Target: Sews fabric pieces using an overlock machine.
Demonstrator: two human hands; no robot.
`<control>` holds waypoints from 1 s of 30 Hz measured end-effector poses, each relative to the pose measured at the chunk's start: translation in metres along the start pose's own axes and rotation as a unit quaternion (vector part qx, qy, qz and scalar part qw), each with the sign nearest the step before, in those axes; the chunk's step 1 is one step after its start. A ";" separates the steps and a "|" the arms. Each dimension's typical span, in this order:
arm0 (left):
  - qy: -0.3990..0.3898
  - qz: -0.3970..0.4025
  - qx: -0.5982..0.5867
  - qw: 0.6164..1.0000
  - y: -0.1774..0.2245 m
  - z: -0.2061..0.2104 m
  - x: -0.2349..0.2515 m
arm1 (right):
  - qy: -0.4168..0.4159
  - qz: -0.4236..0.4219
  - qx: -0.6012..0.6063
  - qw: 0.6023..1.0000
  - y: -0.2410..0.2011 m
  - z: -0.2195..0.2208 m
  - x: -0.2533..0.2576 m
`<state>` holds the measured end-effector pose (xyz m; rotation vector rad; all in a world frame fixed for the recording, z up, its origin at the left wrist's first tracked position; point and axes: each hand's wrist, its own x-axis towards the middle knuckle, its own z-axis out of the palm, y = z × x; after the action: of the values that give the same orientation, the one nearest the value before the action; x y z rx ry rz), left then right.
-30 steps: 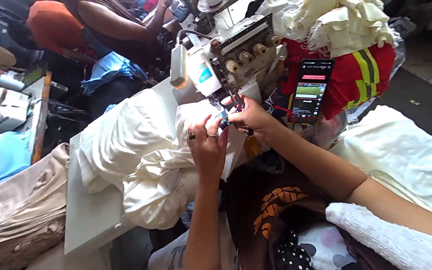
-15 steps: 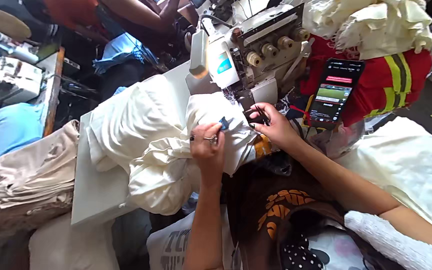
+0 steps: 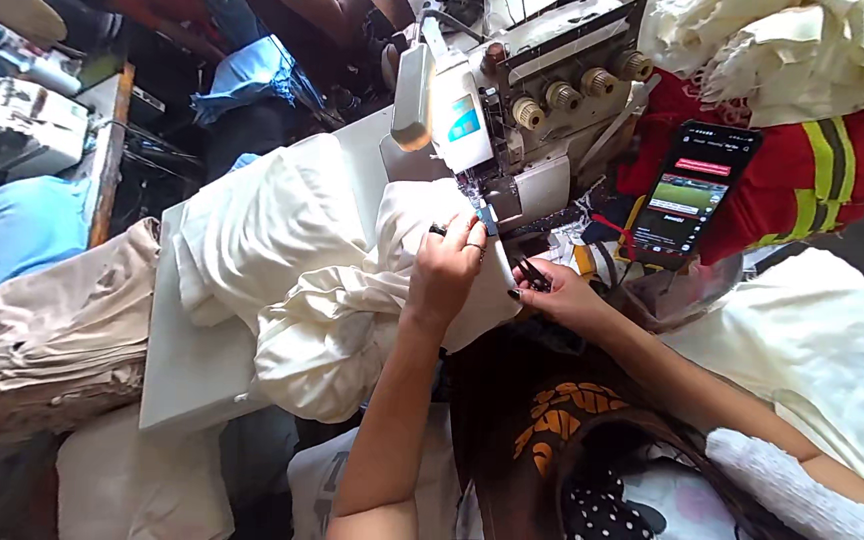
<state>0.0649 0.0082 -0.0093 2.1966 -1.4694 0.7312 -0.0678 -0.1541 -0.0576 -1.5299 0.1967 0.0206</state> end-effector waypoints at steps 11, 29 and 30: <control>-0.047 -0.032 0.052 0.997 0.015 -0.007 0.006 | 0.003 -0.011 -0.017 1.000 -0.002 0.001 -0.001; -0.058 -0.056 -0.015 0.997 -0.006 -0.003 -0.011 | 0.037 -0.056 -0.081 0.994 -0.007 0.008 0.010; -0.045 -0.054 -0.026 0.997 -0.006 -0.002 -0.014 | 0.040 -0.055 -0.086 0.994 -0.006 0.009 0.009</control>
<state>0.0661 0.0214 -0.0164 2.2751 -1.3828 0.5597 -0.0571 -0.1466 -0.0525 -1.7132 0.1780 -0.1138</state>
